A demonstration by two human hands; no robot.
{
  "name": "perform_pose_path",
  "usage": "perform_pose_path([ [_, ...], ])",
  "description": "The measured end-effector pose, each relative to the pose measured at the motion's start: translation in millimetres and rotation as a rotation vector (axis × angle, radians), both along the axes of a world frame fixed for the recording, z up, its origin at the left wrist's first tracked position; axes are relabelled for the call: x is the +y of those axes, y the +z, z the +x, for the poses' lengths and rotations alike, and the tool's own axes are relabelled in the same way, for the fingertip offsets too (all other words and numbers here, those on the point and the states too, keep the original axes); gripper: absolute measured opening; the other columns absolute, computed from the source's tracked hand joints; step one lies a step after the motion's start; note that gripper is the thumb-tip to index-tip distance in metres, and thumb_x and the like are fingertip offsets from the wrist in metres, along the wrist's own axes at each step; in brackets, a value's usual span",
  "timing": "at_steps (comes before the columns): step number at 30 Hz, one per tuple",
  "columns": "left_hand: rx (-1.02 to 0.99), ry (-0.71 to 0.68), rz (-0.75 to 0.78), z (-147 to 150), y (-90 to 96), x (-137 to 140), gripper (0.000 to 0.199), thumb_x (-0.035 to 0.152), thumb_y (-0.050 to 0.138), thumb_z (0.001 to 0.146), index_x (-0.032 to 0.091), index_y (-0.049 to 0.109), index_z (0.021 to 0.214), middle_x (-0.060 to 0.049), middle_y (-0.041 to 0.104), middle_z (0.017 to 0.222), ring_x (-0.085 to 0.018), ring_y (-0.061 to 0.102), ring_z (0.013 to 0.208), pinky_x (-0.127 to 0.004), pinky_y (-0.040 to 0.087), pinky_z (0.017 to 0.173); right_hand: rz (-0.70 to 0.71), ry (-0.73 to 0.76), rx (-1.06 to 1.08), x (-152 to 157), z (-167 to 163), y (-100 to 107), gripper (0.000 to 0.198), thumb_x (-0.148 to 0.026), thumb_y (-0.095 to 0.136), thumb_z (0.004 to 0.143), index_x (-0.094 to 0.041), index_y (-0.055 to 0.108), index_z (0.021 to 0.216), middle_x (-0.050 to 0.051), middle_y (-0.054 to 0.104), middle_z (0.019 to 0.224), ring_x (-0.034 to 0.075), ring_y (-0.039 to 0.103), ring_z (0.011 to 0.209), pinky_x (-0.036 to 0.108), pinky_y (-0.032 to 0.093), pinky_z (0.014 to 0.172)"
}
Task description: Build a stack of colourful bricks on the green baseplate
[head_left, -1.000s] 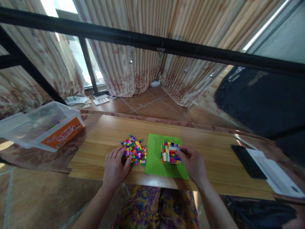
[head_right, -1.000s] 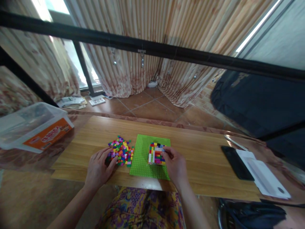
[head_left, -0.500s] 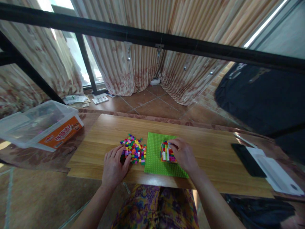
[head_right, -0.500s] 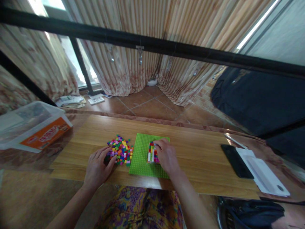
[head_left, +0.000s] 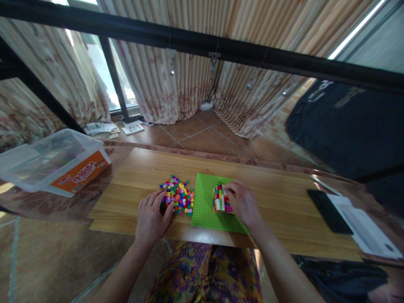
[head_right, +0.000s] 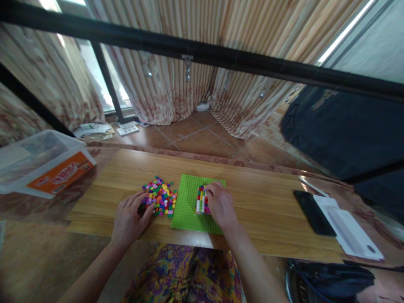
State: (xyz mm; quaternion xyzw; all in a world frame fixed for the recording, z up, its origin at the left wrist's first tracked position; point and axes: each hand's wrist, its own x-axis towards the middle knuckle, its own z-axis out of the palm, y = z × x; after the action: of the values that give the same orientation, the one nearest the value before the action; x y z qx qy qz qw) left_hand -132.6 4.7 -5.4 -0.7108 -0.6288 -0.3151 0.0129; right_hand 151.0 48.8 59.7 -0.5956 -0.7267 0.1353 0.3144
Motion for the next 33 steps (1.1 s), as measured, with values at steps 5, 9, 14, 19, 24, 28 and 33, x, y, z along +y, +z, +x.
perform_pose_path([
  [5, 0.007, -0.003, 0.01, -0.1, -0.9, 0.5, 0.036, 0.041, 0.059, 0.089, 0.017, 0.06, 0.115, -0.011, 0.067, 0.118, -0.028, 0.06, 0.111, -0.044, 0.044, 0.098, 0.023, -0.005, 0.011, -2.8, 1.7, -0.8, 0.02, -0.018, 0.049, 0.085, -0.021, 0.066, 0.075, 0.005, 0.067, 0.085, 0.018, 0.062, 0.08, 0.031, 0.047, 0.075],
  [9, 0.006, -0.002, -0.001, 0.6, 0.2, 0.8, 0.036, 0.041, 0.058, 0.089, 0.017, 0.06, 0.115, -0.012, 0.067, 0.118, -0.029, 0.06, 0.111, -0.044, 0.044, 0.098, 0.056, -0.082, 0.039, -5.7, 8.1, 0.2, 0.017, -0.022, 0.051, 0.085, -0.02, 0.067, 0.079, 0.006, 0.067, 0.084, 0.019, 0.062, 0.078, 0.032, 0.048, 0.074],
  [14, -0.005, -0.001, -0.016, 0.7, 0.9, 0.8, 0.037, 0.042, 0.058, 0.088, 0.017, 0.061, 0.116, -0.012, 0.067, 0.119, -0.029, 0.06, 0.112, -0.045, 0.044, 0.099, 0.094, -0.177, 0.099, 2.1, 10.9, -3.3, 0.025, -0.035, 0.051, 0.088, -0.018, 0.069, 0.091, 0.01, 0.07, 0.093, 0.024, 0.063, 0.09, 0.039, 0.049, 0.083],
  [19, -0.015, 0.001, -0.025, 0.3, 0.9, 0.5, 0.037, 0.043, 0.057, 0.088, 0.018, 0.061, 0.115, -0.012, 0.067, 0.119, -0.029, 0.06, 0.112, -0.045, 0.044, 0.098, -0.035, -0.174, 0.138, 13.7, 2.9, -15.7, 0.034, -0.043, 0.049, 0.088, -0.018, 0.071, 0.094, 0.011, 0.072, 0.098, 0.025, 0.064, 0.095, 0.041, 0.048, 0.087],
  [24, -0.022, -0.002, -0.027, 0.4, 2.0, 0.2, 0.037, 0.043, 0.056, 0.089, 0.018, 0.06, 0.115, -0.011, 0.067, 0.12, -0.028, 0.059, 0.112, -0.045, 0.043, 0.099, -0.143, -0.176, 0.17, 14.1, 0.0, -20.8, 0.034, -0.043, 0.049, 0.088, -0.02, 0.073, 0.09, 0.007, 0.074, 0.095, 0.022, 0.066, 0.088, 0.036, 0.048, 0.083],
  [28, -0.027, 0.0, -0.035, 1.3, 2.7, -0.2, 0.036, 0.043, 0.056, 0.089, 0.019, 0.06, 0.116, -0.011, 0.066, 0.121, -0.028, 0.059, 0.113, -0.044, 0.042, 0.1, -0.156, -0.166, 0.175, 13.0, 1.0, -19.7, 0.034, -0.043, 0.049, 0.088, -0.021, 0.074, 0.088, 0.006, 0.075, 0.091, 0.022, 0.067, 0.085, 0.036, 0.049, 0.08],
  [33, -0.03, -0.007, -0.042, 1.8, 3.1, 0.1, 0.036, 0.042, 0.057, 0.088, 0.02, 0.06, 0.117, -0.011, 0.066, 0.122, -0.029, 0.059, 0.113, -0.045, 0.042, 0.1, -0.154, -0.156, 0.237, 13.1, 0.9, -19.0, 0.029, -0.042, 0.053, 0.086, -0.022, 0.075, 0.086, 0.003, 0.075, 0.088, 0.02, 0.067, 0.082, 0.034, 0.049, 0.078],
])
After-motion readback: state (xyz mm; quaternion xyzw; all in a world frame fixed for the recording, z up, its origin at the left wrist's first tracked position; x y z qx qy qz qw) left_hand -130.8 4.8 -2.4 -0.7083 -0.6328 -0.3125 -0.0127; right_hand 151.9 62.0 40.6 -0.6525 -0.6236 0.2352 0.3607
